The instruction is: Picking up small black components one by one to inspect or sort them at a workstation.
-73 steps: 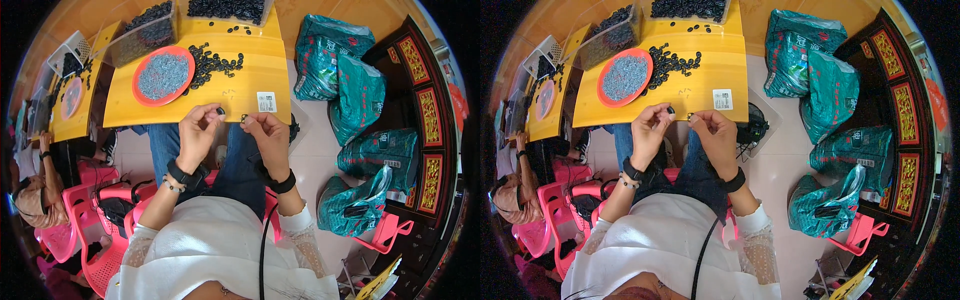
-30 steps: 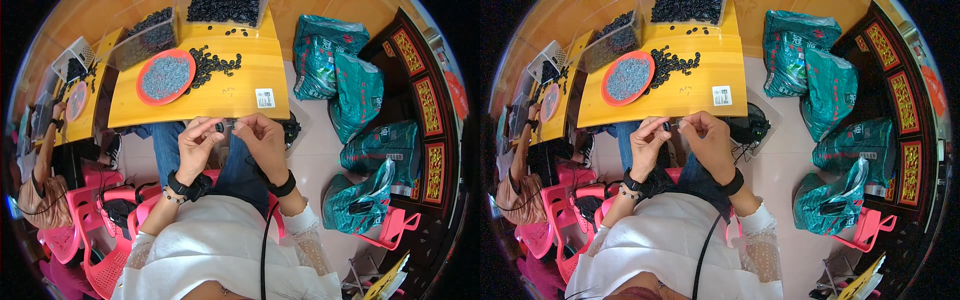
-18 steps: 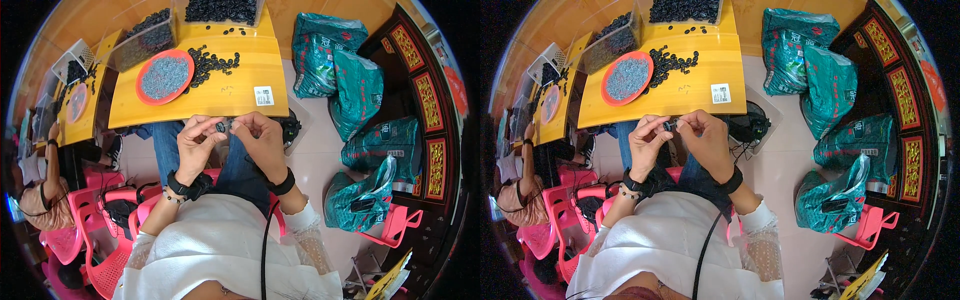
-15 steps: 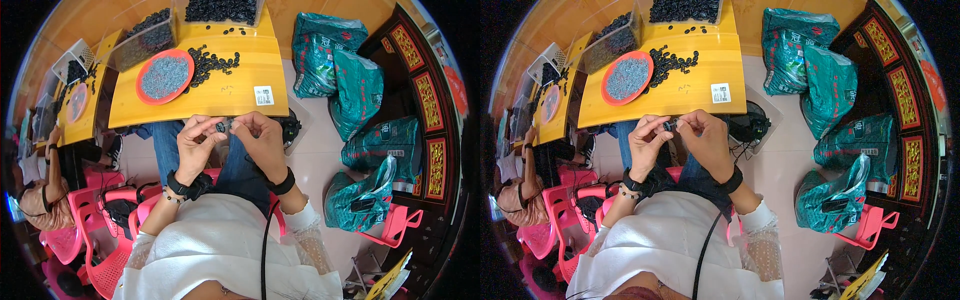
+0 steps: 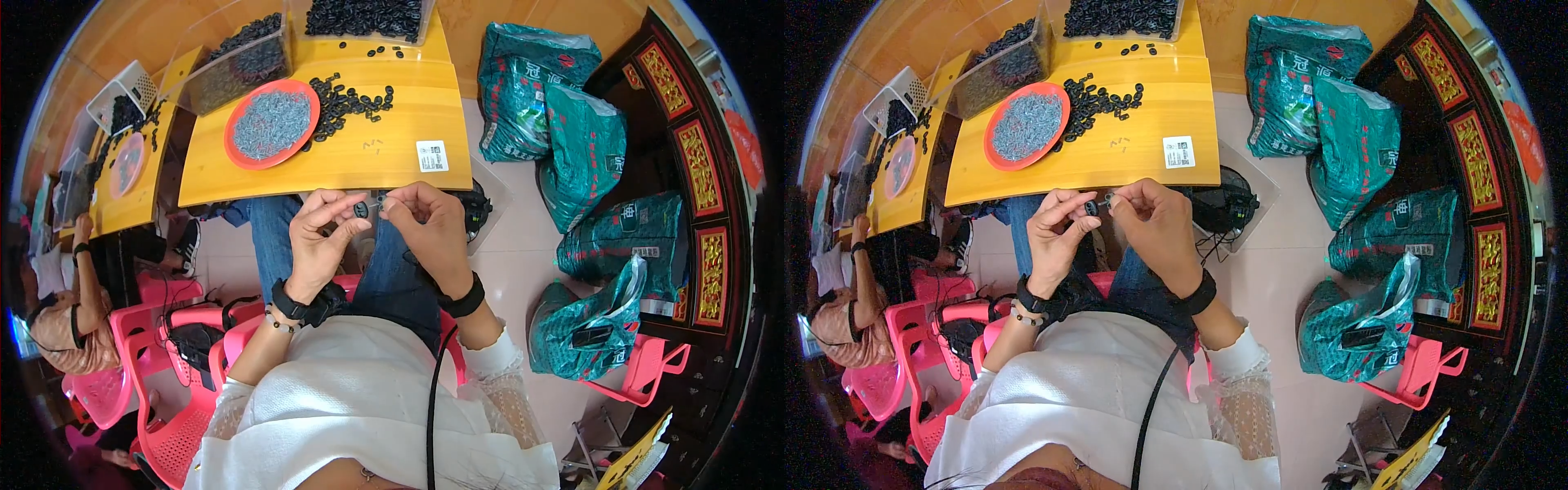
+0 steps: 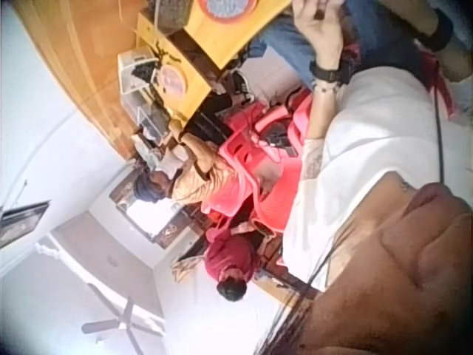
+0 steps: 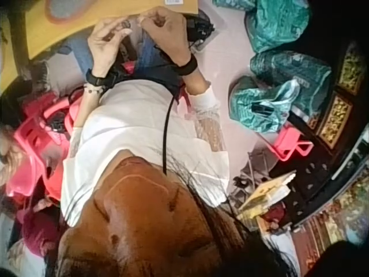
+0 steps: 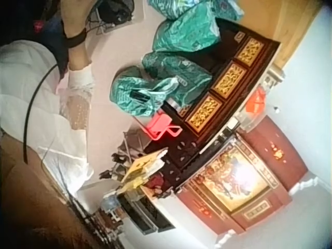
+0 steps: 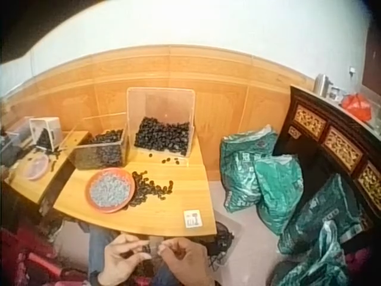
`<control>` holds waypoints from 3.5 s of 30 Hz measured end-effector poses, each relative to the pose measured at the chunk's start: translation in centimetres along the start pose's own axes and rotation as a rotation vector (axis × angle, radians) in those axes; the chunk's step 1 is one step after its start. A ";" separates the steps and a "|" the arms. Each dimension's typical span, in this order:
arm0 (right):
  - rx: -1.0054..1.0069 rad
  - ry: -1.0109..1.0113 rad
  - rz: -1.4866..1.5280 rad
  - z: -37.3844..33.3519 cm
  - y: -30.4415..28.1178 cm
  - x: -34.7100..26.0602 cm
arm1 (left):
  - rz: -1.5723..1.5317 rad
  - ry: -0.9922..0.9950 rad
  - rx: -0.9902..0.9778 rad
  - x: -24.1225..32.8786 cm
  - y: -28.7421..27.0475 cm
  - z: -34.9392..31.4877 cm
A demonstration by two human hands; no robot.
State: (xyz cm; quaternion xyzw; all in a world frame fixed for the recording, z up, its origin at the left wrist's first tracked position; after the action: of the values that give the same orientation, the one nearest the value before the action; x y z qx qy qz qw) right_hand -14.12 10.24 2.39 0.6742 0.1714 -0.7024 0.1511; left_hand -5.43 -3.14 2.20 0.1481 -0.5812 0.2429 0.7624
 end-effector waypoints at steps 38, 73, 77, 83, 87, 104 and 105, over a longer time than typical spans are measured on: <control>-0.018 -0.005 -0.059 -0.4 0.1 0.3 | 0.052 0.033 -0.020 0.8 0.2 -0.3; -0.498 0.420 0.504 -1.5 2.8 3.4 | 0.023 0.047 -0.111 3.0 1.2 -1.0; -0.600 0.484 0.634 -2.1 3.8 4.0 | 0.041 0.067 -0.092 3.6 1.1 -1.2; -0.684 0.501 0.728 -2.5 4.2 4.2 | 0.098 0.055 -0.106 3.1 1.0 -1.5; -0.714 0.492 0.837 -2.8 4.6 3.8 | 0.138 0.053 -0.137 2.8 1.1 -1.6; -0.520 0.538 0.850 -2.8 4.8 4.1 | 0.177 0.024 -0.132 2.8 1.6 -1.0; -0.523 0.535 0.870 -2.8 4.9 3.9 | 0.126 -0.012 -0.121 2.7 1.5 -0.9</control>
State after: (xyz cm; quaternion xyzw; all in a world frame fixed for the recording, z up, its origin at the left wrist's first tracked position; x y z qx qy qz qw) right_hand -9.60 7.21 -1.79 0.7772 0.0787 -0.3147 0.5392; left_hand -4.96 -0.93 4.42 0.0664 -0.6075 0.2539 0.7497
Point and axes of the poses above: each hand's wrist, its own z-axis towards the middle knuckle, its own y-axis out of the palm, x = y × z, the point moved 9 cm from there along z, towards the middle knuckle, and after that the axes turned 5 degrees about x, right-handed, at the moved point
